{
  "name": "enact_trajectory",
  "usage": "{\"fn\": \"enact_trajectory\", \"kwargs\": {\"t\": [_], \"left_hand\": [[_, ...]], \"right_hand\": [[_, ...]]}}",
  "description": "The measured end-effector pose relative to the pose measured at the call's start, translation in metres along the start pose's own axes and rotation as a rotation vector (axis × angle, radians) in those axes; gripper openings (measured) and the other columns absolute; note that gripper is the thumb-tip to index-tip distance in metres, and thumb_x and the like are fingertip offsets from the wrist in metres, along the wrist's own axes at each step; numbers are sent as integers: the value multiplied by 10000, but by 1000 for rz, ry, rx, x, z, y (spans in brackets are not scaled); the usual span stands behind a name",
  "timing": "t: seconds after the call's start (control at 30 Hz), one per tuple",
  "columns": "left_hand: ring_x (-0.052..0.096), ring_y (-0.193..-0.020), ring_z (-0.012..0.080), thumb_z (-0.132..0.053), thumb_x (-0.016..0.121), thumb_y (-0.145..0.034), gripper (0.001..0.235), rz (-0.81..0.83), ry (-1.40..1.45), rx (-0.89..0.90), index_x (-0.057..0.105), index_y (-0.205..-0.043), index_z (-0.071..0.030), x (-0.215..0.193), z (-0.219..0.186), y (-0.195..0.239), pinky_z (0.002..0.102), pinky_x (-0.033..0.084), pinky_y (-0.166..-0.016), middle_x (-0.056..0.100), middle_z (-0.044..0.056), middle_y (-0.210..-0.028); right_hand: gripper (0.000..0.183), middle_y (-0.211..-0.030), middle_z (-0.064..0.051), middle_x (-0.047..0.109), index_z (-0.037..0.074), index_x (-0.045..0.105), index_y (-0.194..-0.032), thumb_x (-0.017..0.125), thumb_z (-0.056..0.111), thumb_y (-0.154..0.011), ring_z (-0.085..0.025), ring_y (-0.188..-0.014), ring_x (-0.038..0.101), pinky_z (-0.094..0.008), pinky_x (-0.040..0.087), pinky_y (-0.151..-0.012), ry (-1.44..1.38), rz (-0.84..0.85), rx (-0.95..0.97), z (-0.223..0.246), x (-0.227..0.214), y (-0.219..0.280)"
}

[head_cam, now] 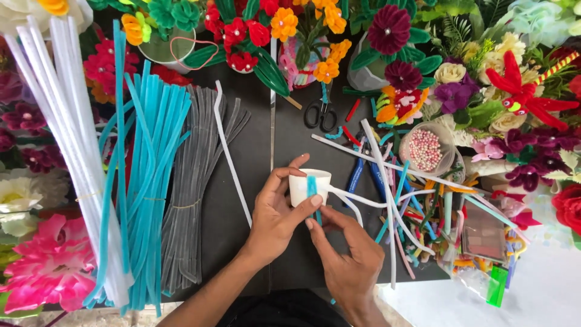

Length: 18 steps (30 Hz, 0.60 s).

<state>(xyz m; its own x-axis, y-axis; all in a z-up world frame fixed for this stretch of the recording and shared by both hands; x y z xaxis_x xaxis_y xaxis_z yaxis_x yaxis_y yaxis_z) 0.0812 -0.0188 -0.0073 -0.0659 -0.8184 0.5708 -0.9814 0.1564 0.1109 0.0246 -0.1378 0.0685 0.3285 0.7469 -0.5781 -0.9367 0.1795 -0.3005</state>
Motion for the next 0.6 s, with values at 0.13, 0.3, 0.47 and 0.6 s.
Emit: {"fn": "enact_trajectory", "kwargs": {"t": [0.13, 0.3, 0.47, 0.6], "left_hand": [[615, -1197, 195, -152, 776, -883, 320, 0, 25, -20, 574, -1131, -156, -1, -1, -1, 310, 578, -899, 456, 166, -1597], [581, -1278, 234, -142, 796, -858, 312, 1, 39, -36, 593, -1094, -159, 1, -2, 0, 351, 645, -892, 430, 174, -1612], [621, -1221, 213, -144, 819, -837, 327, -13, 43, -59, 617, -1093, -171, -4, 3, 0, 310, 603, -889, 449, 174, -1616], [635, -1203, 190, -124, 833, -814, 332, -29, 41, -78, 643, -1082, -169, -4, 6, 0, 301, 612, -877, 470, 177, -1604]], "right_hand": [[257, -987, -163, 797, -40, 748, -1086, 805, 49, -852, -178, -794, 764, -256, 641, -708, -11, -60, -44, 4, 4, 3], [122, -889, -151, 778, -47, 737, -901, 810, -90, -812, -228, -792, 784, -261, 670, -729, -3, -138, -187, 13, 1, 6], [135, -887, -159, 774, -34, 740, -918, 810, -86, -815, -221, -781, 778, -258, 663, -722, -2, -126, -191, 14, 1, 4], [135, -887, -141, 772, -20, 735, -918, 803, -85, -821, -212, -781, 772, -253, 647, -720, 7, -125, -202, 12, 1, 7]]}}
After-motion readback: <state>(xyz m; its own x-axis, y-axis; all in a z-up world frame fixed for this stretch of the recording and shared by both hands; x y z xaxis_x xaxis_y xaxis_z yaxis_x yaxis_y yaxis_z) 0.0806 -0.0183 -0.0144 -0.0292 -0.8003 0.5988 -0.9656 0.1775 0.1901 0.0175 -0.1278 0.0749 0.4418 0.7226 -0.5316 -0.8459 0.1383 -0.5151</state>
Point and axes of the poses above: each hand's wrist, its own y-axis away from the middle knuckle, its own x-axis out of the palm, z = x × y, the point moved 9 cm from there along -y, towards the middle knuckle
